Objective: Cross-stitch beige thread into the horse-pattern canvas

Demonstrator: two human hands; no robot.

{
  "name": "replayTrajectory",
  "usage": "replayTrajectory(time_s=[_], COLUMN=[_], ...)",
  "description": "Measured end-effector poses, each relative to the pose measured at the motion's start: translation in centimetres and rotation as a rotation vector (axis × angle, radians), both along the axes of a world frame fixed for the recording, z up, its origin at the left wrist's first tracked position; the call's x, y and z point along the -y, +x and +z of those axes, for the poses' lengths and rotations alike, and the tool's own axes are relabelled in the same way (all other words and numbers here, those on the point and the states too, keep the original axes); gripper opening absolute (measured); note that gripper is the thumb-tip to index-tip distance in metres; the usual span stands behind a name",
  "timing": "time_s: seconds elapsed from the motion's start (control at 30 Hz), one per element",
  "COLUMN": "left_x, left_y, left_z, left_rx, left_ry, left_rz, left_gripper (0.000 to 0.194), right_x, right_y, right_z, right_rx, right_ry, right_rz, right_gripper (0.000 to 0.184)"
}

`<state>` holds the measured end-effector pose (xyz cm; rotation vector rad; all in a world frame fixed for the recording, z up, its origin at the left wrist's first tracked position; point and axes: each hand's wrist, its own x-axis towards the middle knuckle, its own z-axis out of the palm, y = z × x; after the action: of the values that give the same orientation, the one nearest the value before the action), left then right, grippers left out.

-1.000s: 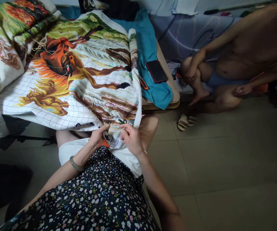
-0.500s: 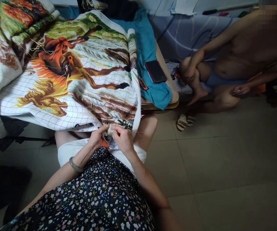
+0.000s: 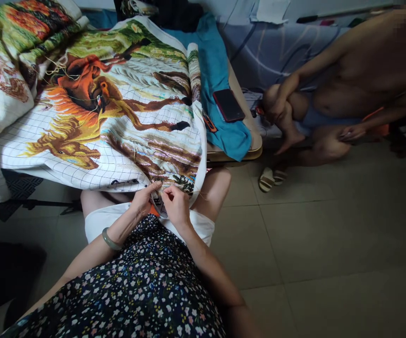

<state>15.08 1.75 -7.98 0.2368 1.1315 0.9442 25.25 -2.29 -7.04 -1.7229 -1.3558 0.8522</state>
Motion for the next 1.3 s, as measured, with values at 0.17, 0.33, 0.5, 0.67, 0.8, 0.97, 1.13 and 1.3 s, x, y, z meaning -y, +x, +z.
replayTrajectory(time_s=[0.17, 0.33, 0.5, 0.67, 0.8, 0.97, 1.13, 1.3], left_x=[-0.4, -0.5, -0.4, -0.2, 0.1, 0.4, 0.3, 0.1], left_y=[0.0, 0.1, 0.2, 0.2, 0.1, 0.0, -0.1, -0.3], left_z=[-0.4, -0.6, -0.4, -0.1, -0.2, -0.2, -0.2, -1.0], left_rx=[-0.045, -0.064, -0.065, -0.019, 0.05, 0.125, 0.129, 0.092], left_ry=[-0.005, 0.022, 0.035, 0.056, 0.078, 0.103, 0.119, 0.067], left_rz=[0.013, 0.023, -0.003, -0.012, -0.016, -0.01, -0.039, 0.061], left_gripper=[0.027, 0.025, 0.022, 0.024, 0.025, 0.028, 0.028, 0.036], right_x=[0.1, 0.1, 0.0, -0.1, -0.3, -1.0, -2.2, -1.4], right_y=[0.1, -0.2, -0.7, -1.2, -1.1, -0.9, -0.1, 10.2], right_z=[-0.9, -0.9, -0.9, -0.7, 0.0, 0.6, 2.6, 9.7], right_rx=[-0.076, -0.083, -0.203, -0.302, -0.355, -0.216, -0.081, -0.293], right_ry=[0.037, 0.052, 0.025, -0.012, 0.013, 0.05, 0.001, 0.476], right_rz=[-0.007, -0.028, -0.106, -0.158, -0.23, -0.088, -0.001, -0.377], right_gripper=[0.016, 0.015, 0.014, 0.015, 0.019, 0.021, 0.017, 0.015])
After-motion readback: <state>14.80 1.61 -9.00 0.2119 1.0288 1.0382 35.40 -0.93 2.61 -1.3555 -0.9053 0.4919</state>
